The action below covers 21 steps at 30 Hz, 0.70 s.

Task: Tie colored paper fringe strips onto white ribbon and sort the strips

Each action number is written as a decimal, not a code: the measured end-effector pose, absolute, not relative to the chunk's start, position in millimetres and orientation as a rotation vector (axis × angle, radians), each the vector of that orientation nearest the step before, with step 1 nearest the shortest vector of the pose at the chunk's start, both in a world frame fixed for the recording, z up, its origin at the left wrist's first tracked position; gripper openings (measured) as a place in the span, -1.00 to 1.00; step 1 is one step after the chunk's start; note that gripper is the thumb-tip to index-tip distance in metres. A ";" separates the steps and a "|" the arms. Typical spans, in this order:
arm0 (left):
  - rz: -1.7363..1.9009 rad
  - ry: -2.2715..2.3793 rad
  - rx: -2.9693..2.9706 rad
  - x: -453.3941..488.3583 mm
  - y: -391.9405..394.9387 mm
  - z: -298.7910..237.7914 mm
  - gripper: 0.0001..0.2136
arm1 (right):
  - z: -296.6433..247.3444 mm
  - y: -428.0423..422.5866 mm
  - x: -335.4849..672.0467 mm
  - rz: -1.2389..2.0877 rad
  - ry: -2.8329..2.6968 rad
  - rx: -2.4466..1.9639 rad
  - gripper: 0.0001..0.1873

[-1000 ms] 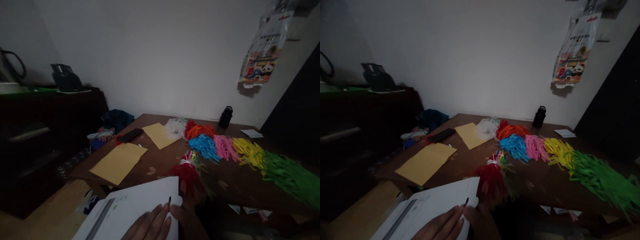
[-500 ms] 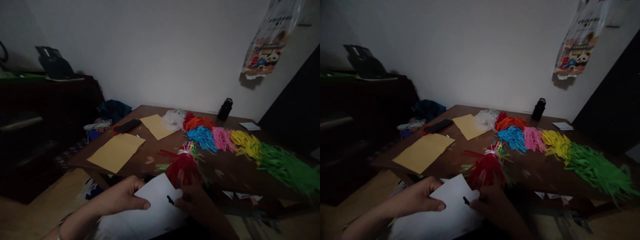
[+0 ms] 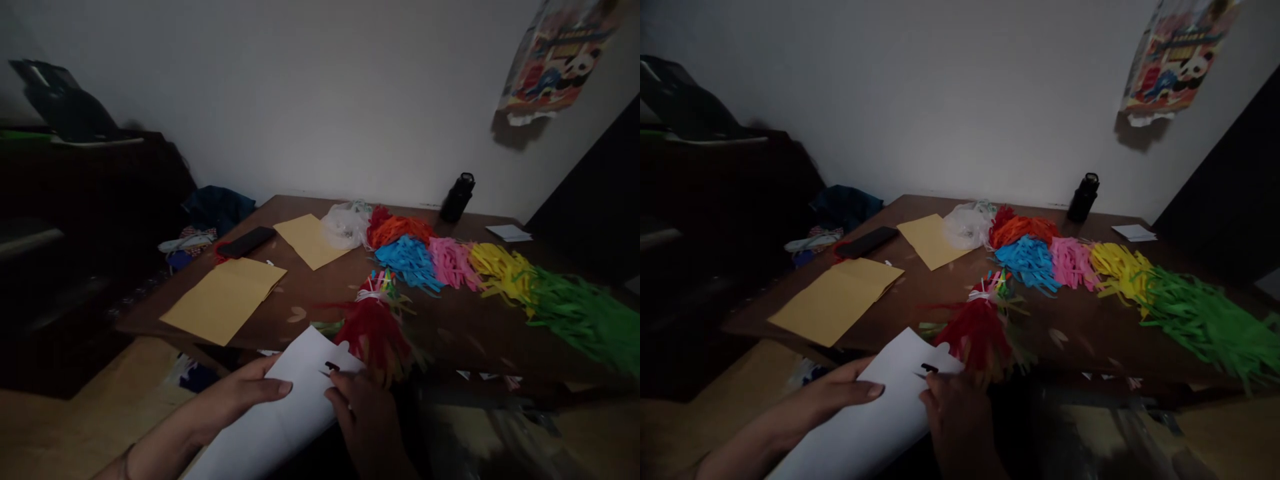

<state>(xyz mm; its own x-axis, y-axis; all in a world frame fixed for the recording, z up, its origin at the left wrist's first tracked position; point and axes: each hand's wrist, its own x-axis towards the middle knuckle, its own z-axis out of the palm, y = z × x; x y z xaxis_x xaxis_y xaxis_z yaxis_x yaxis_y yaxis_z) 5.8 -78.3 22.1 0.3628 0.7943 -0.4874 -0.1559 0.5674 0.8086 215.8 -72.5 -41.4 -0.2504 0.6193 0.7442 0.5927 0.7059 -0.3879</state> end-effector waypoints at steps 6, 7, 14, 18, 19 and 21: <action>0.797 1.069 0.587 0.1 -81.0 15.2 -0.58 | -46.0 -75.3 212.1 -0.161 -1.856 -0.997 -0.64; 0.810 1.077 0.564 -1.1 -81.9 14.0 -0.59 | -46.2 -75.4 210.4 -0.196 -1.859 -1.007 -0.64; 0.767 1.084 0.518 -9.8 -81.9 -0.2 -0.57 | -52.3 -72.9 203.7 -0.026 -1.892 -0.967 -0.67; 0.760 1.017 0.535 -13.5 -80.4 -4.2 -0.62 | -55.8 -72.2 207.3 0.046 -1.940 -0.953 -0.81; 0.760 0.992 0.540 -14.1 -80.4 -4.4 -0.63 | -55.4 -71.3 207.7 0.036 -1.959 -0.946 -0.83; 0.761 0.952 0.546 -14.8 -80.8 -4.2 -0.62 | -54.3 -68.7 206.2 0.003 -1.987 -0.924 -0.82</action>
<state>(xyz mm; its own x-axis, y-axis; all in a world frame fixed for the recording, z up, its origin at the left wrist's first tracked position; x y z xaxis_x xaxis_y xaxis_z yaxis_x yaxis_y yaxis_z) -14.8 -80.8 -4.2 0.3615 0.7776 -0.5144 -0.3305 0.6227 0.7092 206.2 -68.7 -54.3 -0.3000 0.6059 0.7368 0.6037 0.7186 -0.3451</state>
